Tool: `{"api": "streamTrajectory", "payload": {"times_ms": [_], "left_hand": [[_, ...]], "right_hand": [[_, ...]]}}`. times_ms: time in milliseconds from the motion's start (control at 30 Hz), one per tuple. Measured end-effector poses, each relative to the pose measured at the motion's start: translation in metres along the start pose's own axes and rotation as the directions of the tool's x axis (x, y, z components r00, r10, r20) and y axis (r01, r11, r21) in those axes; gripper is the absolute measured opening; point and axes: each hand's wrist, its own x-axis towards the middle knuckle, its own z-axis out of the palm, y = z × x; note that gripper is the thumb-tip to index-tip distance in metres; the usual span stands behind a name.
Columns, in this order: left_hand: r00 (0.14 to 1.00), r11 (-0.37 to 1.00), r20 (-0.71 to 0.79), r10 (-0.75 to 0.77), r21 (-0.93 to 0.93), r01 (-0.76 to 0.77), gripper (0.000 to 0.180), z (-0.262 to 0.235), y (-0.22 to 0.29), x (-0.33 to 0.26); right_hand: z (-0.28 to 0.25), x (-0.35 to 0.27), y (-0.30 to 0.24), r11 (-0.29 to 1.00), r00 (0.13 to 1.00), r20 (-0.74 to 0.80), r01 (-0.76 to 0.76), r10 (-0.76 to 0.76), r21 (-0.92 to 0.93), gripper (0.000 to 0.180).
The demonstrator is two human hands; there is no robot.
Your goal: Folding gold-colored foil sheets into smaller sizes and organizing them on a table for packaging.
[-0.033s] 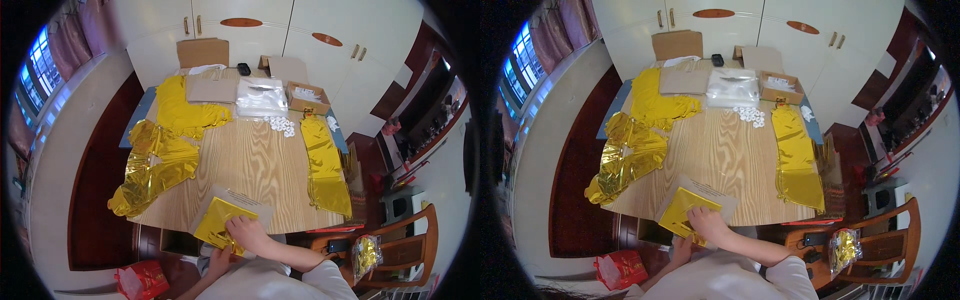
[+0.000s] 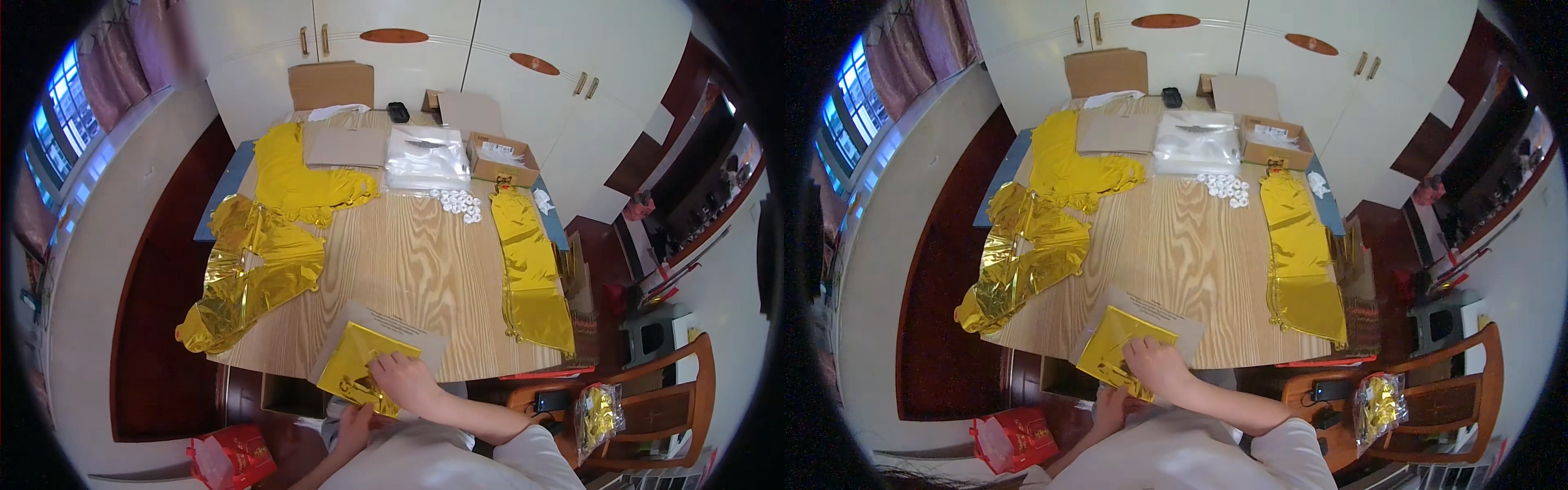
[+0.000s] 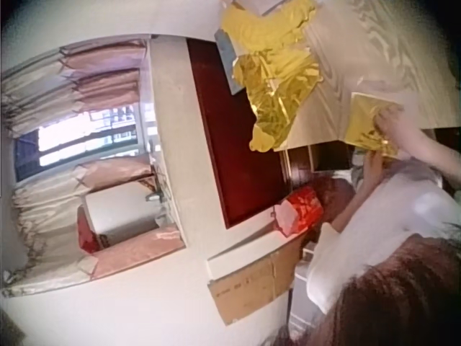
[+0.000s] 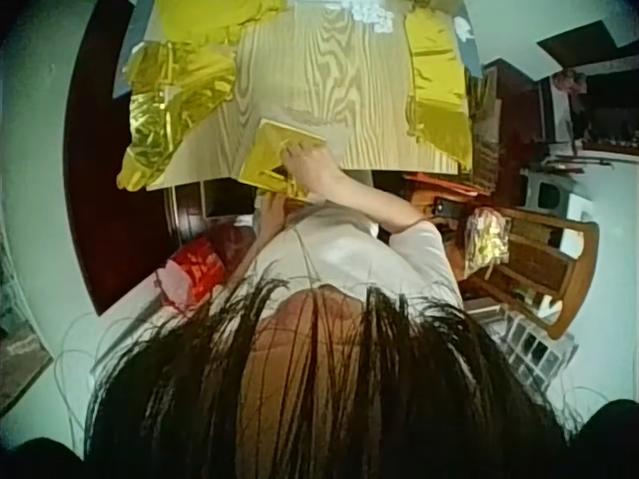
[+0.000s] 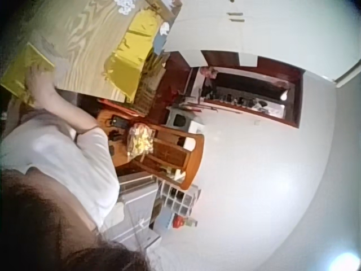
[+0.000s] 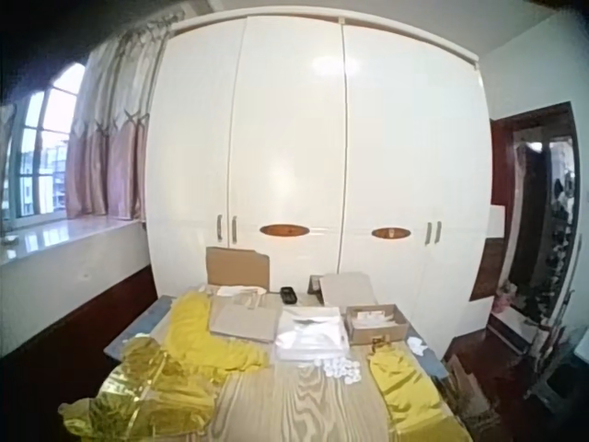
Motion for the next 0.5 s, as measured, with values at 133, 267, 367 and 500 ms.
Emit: {"api": "streamTrajectory", "payload": {"times_ms": [133,267,367,500], "left_hand": [[0.999,0.998,-0.016,0.034,0.059,-0.033,0.019,-0.015,0.0,-0.003],[0.996,0.99,0.005,0.086,0.115,-0.086,0.017,-0.016,-0.003,0.003],[0.995,0.989,-0.009,0.096,0.111,-0.094,0.016,-0.009,0.002,0.007],[0.991,0.983,-0.01,0.137,0.127,-0.135,0.018,-0.004,-0.002,0.016]], "right_hand": [[-0.004,-0.001,-0.001,1.0,1.0,0.017,0.01,-0.01,-0.029,0.016],[0.001,-0.004,-0.001,0.999,0.999,0.004,0.036,-0.036,-0.006,0.016],[-0.004,-0.005,-0.002,0.999,0.999,0.014,0.051,-0.051,0.005,0.016],[-0.011,-0.007,-0.002,0.999,0.999,-0.002,0.038,-0.038,0.034,0.018]]}}
